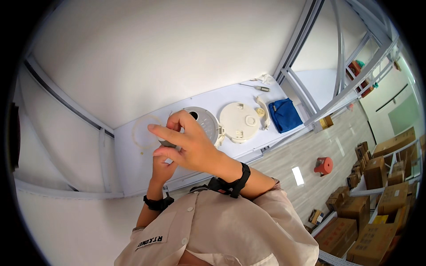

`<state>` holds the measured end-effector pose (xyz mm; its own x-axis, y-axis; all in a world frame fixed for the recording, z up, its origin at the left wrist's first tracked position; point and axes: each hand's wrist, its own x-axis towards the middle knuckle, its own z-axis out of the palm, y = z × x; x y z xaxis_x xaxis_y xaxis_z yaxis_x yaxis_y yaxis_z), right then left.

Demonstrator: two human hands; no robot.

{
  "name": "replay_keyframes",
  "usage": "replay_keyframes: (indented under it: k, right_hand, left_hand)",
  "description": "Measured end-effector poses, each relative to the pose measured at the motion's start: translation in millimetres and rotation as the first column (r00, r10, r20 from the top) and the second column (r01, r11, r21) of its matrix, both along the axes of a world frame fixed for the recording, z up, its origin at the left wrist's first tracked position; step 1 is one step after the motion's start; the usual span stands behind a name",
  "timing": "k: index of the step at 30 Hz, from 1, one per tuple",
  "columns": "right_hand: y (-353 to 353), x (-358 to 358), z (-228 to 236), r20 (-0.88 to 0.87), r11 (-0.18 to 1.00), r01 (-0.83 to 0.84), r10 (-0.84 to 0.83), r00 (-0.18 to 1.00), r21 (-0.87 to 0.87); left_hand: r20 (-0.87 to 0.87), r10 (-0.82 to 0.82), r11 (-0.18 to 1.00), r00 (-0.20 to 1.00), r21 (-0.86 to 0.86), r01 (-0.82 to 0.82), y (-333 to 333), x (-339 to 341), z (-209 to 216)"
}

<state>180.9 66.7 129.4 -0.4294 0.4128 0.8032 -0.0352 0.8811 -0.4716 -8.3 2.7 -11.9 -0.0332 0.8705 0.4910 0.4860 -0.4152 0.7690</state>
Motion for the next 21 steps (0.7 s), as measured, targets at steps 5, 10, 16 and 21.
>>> replay_keyframes:
  k: [5,10,16,21]
  right_hand:
    - [-4.7,-15.8,2.4,-0.133,0.993,-0.079,0.067,0.989,-0.087]
    - [-0.4,1.8,-6.2,0.043,0.996,-0.060,0.063,0.997,-0.060]
    - [-6.1,-12.8,9.1,-0.131,0.998,-0.035,0.027,0.991,-0.060]
    - [0.3,-10.2,-6.4,-0.102,0.985,-0.144,0.134,0.986,-0.096]
  left_hand:
    - [0.005,-0.011,0.998,1.000,-0.060,0.011,-1.5,1.3,9.1]
    - [0.022,-0.001,0.999,1.000,-0.046,0.002,0.2,-0.7,0.6]
    - [0.039,0.035,0.998,0.999,-0.048,-0.033,-0.9,1.4,-1.0]
    - [0.027,0.010,0.999,1.000,-0.037,-0.009,0.2,2.8,5.0]
